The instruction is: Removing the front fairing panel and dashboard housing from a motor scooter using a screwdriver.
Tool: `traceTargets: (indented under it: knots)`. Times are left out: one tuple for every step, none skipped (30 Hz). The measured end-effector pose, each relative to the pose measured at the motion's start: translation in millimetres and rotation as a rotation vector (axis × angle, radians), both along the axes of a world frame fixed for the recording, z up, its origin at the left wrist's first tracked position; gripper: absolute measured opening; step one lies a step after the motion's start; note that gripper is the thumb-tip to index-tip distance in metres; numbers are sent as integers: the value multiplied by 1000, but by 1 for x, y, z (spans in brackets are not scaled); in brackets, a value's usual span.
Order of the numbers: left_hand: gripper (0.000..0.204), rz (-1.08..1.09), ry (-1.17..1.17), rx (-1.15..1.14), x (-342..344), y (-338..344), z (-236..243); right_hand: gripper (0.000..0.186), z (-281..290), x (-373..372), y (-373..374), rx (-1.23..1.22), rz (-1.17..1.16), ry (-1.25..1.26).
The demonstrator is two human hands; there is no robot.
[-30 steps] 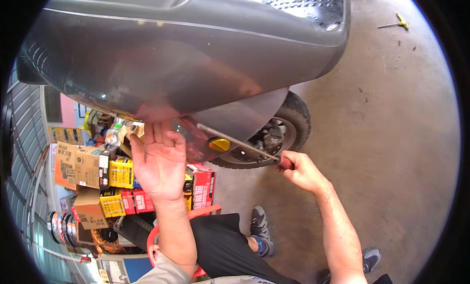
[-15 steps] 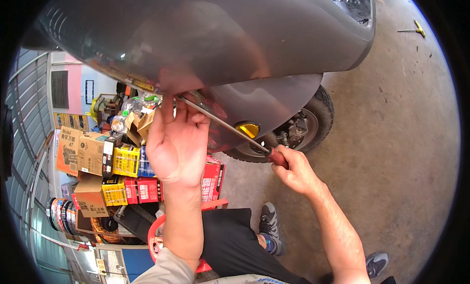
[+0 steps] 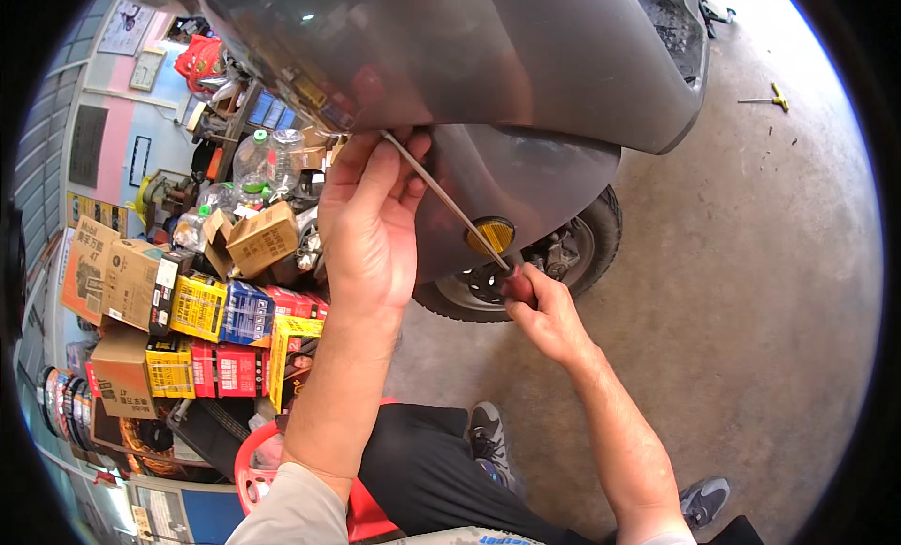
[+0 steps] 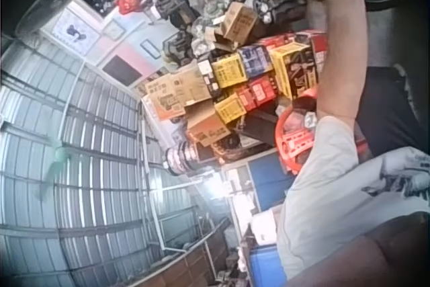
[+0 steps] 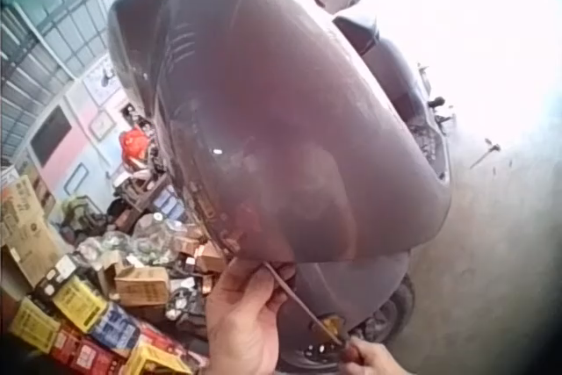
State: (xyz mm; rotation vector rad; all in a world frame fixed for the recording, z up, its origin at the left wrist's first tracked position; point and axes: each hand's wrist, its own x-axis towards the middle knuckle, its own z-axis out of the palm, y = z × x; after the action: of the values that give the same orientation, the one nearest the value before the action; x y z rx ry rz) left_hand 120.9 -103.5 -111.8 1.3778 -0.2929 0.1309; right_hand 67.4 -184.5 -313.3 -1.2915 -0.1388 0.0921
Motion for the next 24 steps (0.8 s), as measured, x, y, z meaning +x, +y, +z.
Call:
traceTargets:
  knots:
    - [18,13,11,-11,1,0,-1,17,-1,0,2,10,-25,-6]
    - [17,28,24,-22,2,0,-1,17,-3,0,4,-4,-27,-7]
    - [17,25,23,-36,4,1,-2,17,-4,0,7,14,-35,-4]
    - [17,14,8,-35,5,2,-4,16,-4,0,9,33,-42,0]
    - [17,3,-8,-34,6,3,-5,16,-5,0,11,21,-45,-2]
    - [17,-1,-7,-47,7,3,-6,16,-5,0,12,29,-47,8]
    - [18,-2,-4,-52,7,2,-6,16,-4,0,12,37,-49,17]
    - [18,-4,0,-56,8,2,-7,15,-3,-1,12,20,-66,-1]
    - [18,-5,0,-63,8,2,-8,15,-2,-1,13,12,-66,0]
    - [18,-3,-7,-55,8,2,-8,15,-3,0,15,36,-61,4]
    - [18,-1,-14,-47,9,3,-9,15,-4,0,16,61,-57,10]
    - [18,-2,-13,-52,9,3,-8,14,-4,0,16,61,-56,6]
    - [18,-1,-16,-48,9,2,-8,14,-4,0,17,56,-57,7]
    - [18,1,-18,-44,9,2,-8,14,-5,0,18,53,-79,-7]
    - [18,-2,-16,-48,9,2,-8,15,-5,-1,20,50,-103,-20]
    - [18,0,-24,-52,9,1,-8,15,-7,-2,23,45,-107,-18]
    - [18,1,-31,-56,9,0,-8,16,-9,-3,27,39,-147,-9]
    - [18,0,-27,-57,9,1,-9,18,-7,-5,30,37,-184,2]
    - [18,17,-35,-43,9,2,-9,23,2,-10,29,84,-140,41]
    - [17,34,-43,-30,9,2,-10,26,2,-12,32,108,-141,38]
    - [17,30,-40,-35,9,2,-10,28,1,-13,33,129,-144,33]
    - [17,33,-49,-33,10,2,-10,34,2,-14,32,159,-111,74]
    - [17,37,-58,-32,10,2,-10,34,2,-15,30,155,-115,76]
    - [17,39,-63,-34,10,1,-9,32,2,-16,28,185,-90,87]
